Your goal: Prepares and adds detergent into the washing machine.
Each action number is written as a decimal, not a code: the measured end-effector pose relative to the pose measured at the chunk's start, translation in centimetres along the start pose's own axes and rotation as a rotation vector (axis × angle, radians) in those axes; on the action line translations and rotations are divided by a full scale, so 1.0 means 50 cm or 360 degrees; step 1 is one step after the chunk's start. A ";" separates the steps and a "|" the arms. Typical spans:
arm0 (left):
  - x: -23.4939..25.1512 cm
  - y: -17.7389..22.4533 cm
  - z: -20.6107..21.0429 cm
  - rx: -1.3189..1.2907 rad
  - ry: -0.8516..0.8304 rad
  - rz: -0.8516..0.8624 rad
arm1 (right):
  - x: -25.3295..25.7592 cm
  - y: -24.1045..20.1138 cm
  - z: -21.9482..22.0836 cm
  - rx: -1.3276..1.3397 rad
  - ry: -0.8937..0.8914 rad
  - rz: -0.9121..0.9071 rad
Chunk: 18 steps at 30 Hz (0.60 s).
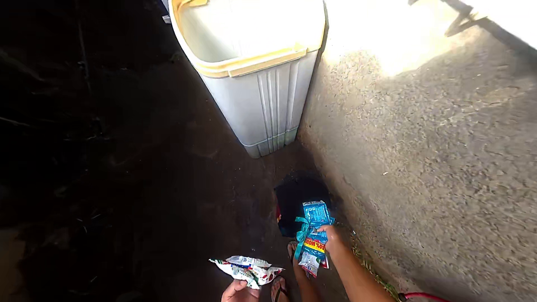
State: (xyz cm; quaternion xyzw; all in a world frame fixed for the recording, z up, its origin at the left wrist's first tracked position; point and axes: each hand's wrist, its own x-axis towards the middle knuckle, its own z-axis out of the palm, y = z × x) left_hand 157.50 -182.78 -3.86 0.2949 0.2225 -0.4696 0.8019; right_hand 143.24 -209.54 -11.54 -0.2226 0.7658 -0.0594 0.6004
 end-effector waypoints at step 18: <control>0.377 -0.207 -0.011 0.0404 0.0598 -0.0361 | 0.378 0.035 0.002 -0.1094 -0.0211 -0.0335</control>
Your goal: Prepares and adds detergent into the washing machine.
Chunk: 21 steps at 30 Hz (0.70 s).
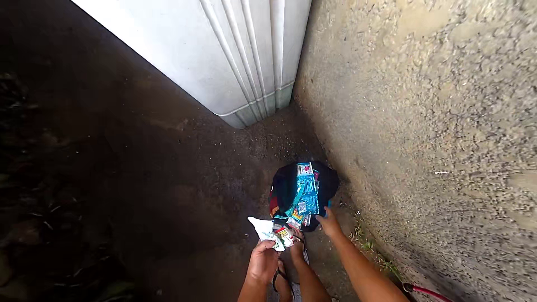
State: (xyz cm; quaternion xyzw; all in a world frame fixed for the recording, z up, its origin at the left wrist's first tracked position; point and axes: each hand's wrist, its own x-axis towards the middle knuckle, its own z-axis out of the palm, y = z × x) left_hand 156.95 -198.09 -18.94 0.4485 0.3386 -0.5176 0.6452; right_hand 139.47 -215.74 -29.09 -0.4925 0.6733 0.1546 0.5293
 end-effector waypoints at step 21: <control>0.213 -0.024 0.135 0.1450 -0.0108 -0.0333 | -0.123 -0.028 0.010 0.0667 -0.0165 -0.0063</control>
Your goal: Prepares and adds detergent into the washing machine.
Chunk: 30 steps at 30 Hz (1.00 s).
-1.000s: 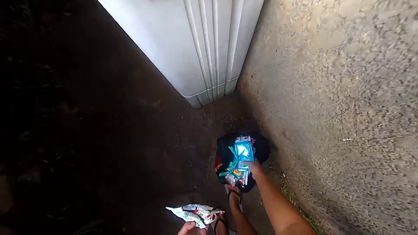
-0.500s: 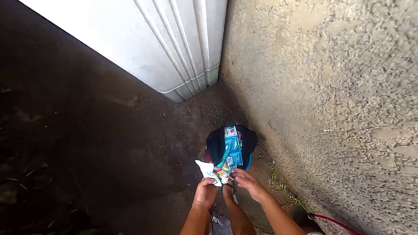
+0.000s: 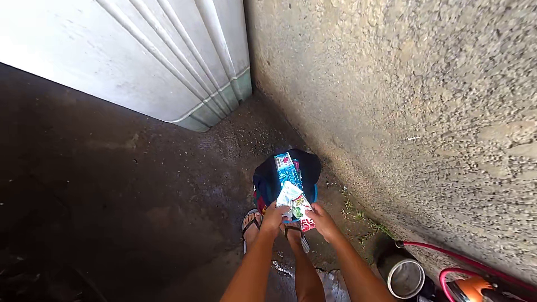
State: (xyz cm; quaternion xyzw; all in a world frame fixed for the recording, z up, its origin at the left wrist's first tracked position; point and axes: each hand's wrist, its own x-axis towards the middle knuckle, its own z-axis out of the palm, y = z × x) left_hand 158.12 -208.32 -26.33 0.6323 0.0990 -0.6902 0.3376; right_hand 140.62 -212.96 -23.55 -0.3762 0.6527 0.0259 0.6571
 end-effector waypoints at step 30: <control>0.015 0.011 -0.153 0.0552 0.0065 0.0342 | 0.081 0.000 0.089 0.0474 0.0523 0.0443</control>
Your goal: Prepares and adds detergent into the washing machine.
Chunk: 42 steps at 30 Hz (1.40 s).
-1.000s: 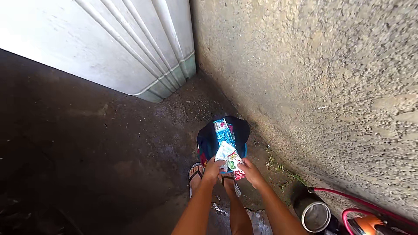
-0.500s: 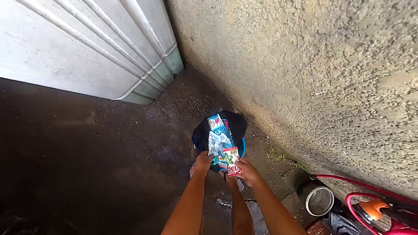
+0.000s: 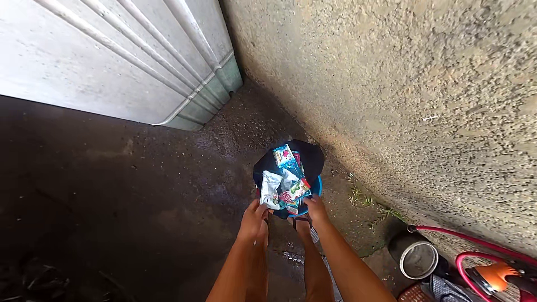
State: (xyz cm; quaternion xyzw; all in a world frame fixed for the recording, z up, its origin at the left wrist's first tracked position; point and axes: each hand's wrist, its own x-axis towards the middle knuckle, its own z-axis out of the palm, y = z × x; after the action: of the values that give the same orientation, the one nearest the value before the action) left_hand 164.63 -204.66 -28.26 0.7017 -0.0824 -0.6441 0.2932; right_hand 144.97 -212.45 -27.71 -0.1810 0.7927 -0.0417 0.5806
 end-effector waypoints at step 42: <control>-0.634 0.381 -0.096 0.0404 -0.0658 0.0986 | -0.782 -0.246 -0.203 -0.0690 -0.0805 -0.1345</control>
State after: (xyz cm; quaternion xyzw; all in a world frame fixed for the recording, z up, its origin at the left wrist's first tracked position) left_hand 169.24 -203.07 8.71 0.5297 -0.4266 -0.6375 0.3620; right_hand 148.59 -212.23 14.36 -0.6044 0.4765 -0.0622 0.6354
